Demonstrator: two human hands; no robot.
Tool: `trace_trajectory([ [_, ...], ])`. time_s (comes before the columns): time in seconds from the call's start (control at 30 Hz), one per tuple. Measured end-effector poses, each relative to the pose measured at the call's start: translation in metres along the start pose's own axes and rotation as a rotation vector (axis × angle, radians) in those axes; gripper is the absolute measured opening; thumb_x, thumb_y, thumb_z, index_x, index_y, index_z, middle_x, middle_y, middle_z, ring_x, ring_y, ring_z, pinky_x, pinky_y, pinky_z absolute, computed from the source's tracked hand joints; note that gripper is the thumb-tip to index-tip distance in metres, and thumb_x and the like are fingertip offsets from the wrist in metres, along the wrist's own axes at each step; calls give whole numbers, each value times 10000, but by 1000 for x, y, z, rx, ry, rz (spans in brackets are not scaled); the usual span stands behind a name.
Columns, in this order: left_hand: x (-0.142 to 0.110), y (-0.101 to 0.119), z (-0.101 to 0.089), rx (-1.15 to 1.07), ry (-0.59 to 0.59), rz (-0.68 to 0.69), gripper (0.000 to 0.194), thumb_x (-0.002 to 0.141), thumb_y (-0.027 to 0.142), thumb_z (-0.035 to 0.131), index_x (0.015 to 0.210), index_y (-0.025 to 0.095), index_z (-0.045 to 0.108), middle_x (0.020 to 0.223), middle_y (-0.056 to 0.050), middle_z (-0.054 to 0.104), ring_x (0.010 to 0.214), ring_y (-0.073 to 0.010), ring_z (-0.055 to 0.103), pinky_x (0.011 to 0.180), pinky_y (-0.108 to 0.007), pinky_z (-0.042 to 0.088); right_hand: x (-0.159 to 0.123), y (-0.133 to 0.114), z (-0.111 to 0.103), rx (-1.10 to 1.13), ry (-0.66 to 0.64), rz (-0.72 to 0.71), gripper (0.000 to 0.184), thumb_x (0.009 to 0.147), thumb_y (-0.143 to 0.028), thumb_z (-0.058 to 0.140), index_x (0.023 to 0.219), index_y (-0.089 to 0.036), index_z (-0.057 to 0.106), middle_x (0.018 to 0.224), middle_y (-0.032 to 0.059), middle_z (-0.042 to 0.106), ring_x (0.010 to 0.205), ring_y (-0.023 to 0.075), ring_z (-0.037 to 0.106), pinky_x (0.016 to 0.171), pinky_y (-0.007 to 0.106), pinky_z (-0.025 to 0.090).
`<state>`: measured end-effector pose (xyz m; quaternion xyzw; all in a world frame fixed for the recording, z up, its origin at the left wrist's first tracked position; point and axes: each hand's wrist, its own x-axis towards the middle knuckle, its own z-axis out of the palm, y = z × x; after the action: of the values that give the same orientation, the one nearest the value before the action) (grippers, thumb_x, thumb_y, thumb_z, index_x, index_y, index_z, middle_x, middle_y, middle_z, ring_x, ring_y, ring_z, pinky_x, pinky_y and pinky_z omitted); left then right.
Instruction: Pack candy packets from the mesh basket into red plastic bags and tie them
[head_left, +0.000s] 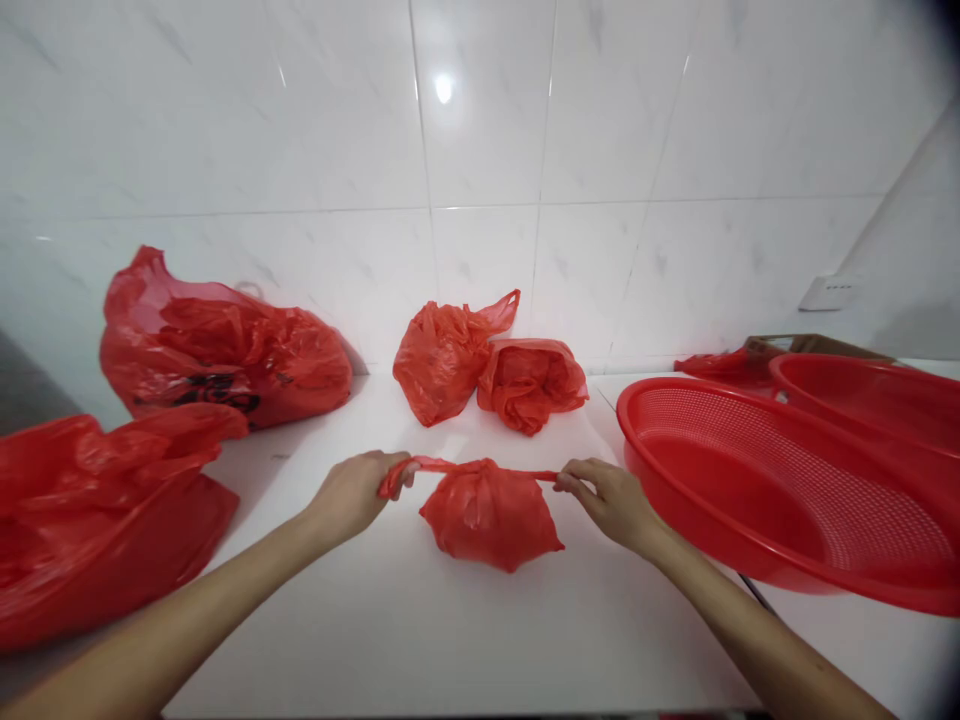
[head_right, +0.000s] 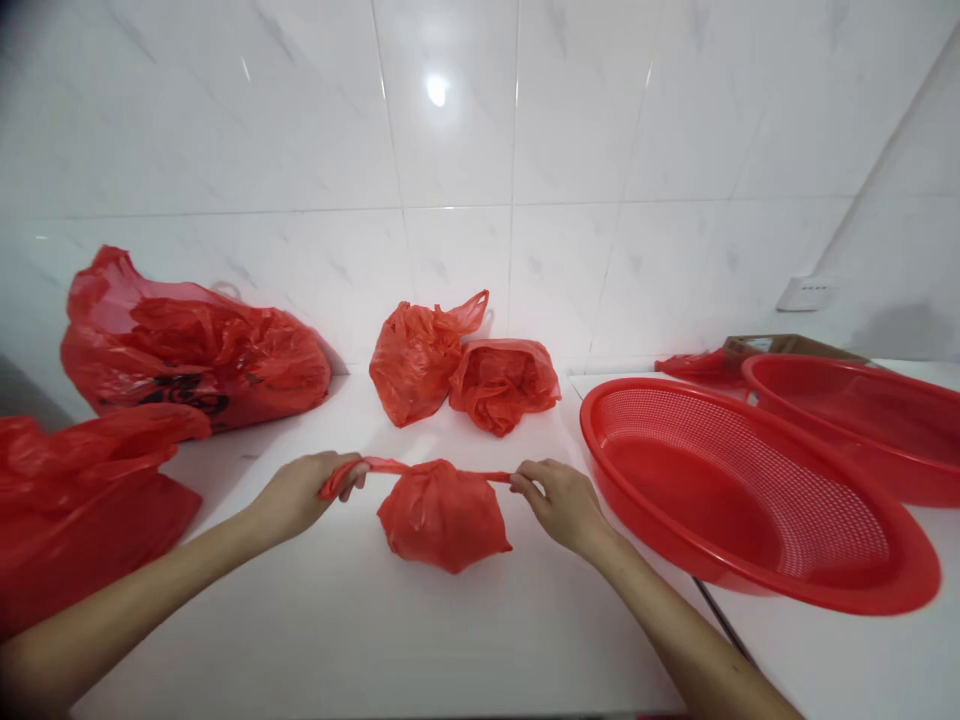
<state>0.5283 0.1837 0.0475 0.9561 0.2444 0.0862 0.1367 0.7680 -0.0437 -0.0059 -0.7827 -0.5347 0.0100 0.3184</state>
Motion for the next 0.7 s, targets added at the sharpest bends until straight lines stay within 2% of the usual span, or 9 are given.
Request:
trace_trajectory([
  [0.07,2,-8,11,-85,-13,-28,451,949,508,283,750,231,579,697,18,634,630,-168,566,601,-278,388,0,16,4,-10,-17,88,340,950,-427,381,818,-236,631,813,12,675,769,181,592,657,281,363],
  [0.13,9,-5,21,-209,50,-36,456,947,517,287,745,225,575,734,14,649,674,-171,586,636,-280,417,6,18,7,85,2,175,336,951,-441,364,818,-235,593,858,2,689,791,177,604,668,277,376],
  [0.23,24,9,33,-311,170,-16,443,955,494,283,809,220,599,862,-7,678,813,-178,619,746,-286,447,17,4,15,266,41,269,353,949,-502,333,833,-232,528,865,3,681,798,171,612,670,269,395],
  [0.3,34,21,43,-304,197,3,435,966,471,258,861,222,600,934,-14,678,875,-174,618,787,-282,443,22,-9,26,270,26,294,370,919,-574,359,861,-232,485,817,6,657,728,174,600,630,270,388],
  [0.37,42,31,56,-273,197,12,430,978,443,222,859,227,574,909,-15,670,844,-171,617,755,-278,440,24,-18,39,205,-19,287,384,866,-615,445,885,-232,443,789,5,633,658,170,574,589,266,365],
  [0.47,51,41,77,-205,159,-16,355,976,404,248,836,234,525,770,-8,649,688,-176,608,620,-269,406,24,-20,56,161,-73,216,332,838,-528,535,907,-233,399,806,4,620,656,167,564,578,255,347],
  [0.6,61,40,93,-97,102,-51,186,935,363,380,894,252,524,676,-3,618,621,-205,600,561,-269,329,26,-1,62,169,10,137,240,879,-448,489,881,-238,371,772,-18,592,653,160,549,595,249,351],
  [0.7,68,31,93,-23,90,-77,195,936,340,362,913,262,539,667,-15,607,630,-223,596,566,-280,303,31,19,58,90,53,128,193,903,-403,441,850,-237,358,700,-30,562,614,159,527,582,244,335],
])
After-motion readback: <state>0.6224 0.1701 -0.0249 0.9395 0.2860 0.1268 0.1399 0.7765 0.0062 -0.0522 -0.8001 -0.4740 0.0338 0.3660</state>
